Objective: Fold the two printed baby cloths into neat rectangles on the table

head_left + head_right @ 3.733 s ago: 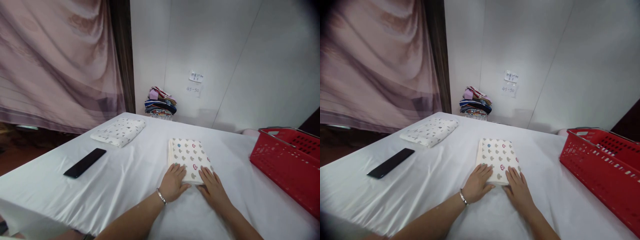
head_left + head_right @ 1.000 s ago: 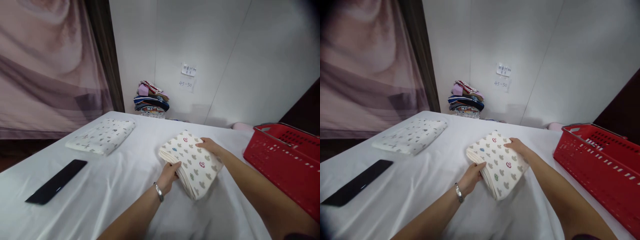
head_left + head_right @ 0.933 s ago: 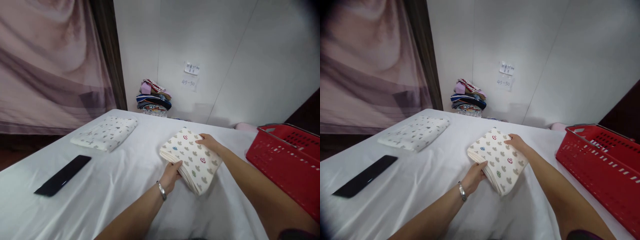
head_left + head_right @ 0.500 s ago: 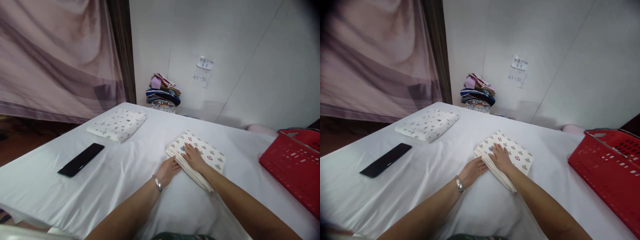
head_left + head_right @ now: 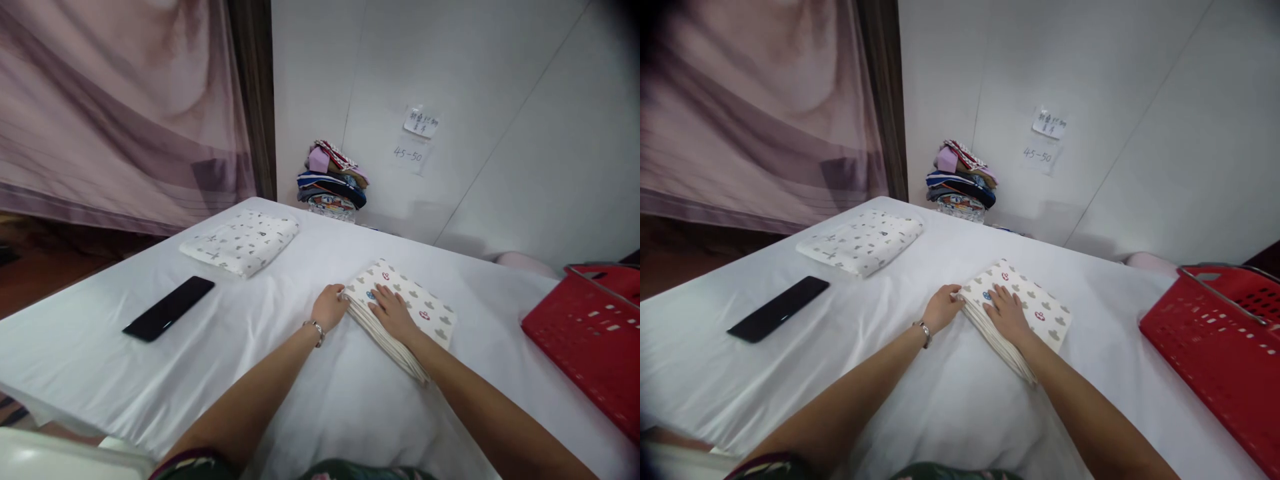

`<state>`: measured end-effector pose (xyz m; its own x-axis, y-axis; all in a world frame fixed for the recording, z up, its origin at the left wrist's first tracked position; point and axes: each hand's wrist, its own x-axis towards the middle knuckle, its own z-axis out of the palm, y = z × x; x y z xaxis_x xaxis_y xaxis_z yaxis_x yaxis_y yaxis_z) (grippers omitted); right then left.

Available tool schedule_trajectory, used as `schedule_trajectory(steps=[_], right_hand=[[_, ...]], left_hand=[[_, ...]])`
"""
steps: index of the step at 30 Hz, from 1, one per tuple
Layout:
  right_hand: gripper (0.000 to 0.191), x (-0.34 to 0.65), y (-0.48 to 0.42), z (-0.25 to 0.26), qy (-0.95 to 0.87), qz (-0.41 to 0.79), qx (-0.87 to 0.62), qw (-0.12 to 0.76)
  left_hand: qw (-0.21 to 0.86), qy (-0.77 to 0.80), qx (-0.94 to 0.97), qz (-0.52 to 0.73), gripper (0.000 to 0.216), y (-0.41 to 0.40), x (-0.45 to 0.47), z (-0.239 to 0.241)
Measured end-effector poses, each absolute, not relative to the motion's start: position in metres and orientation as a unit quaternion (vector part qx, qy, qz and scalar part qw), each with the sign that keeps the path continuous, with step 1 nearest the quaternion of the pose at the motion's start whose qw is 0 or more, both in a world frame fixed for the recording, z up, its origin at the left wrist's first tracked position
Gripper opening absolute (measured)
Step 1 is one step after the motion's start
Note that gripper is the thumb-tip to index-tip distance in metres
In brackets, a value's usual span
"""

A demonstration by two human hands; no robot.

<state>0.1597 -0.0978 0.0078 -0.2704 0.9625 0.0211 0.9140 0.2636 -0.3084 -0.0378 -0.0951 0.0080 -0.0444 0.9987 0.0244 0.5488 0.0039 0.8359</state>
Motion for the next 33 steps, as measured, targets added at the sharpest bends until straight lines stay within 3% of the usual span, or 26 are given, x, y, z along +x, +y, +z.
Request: schedule_trajectory(steps=[7, 21, 28, 33], right_hand=[[0.053, 0.165, -0.102, 0.007, -0.799, 0.145, -0.558, 0.171], [0.052, 0.166, -0.109, 0.013, -0.837, 0.133, -0.505, 0.163], [0.029, 0.153, -0.113, 0.026, -0.868, 0.036, -0.445, 0.216], [0.023, 0.142, -0.12, 0.029, -0.863, 0.002, -0.474, 0.172]], left_hand=[[0.249, 0.623, 0.644, 0.367, 0.025, -0.092, -0.029, 0.002], [0.205, 0.574, 0.707, 0.359, 0.024, -0.091, -0.043, -0.011], [0.091, 0.534, 0.757, 0.364, 0.027, -0.096, -0.046, -0.011], [0.065, 0.49, 0.792, 0.358, 0.017, -0.094, -0.045, -0.008]])
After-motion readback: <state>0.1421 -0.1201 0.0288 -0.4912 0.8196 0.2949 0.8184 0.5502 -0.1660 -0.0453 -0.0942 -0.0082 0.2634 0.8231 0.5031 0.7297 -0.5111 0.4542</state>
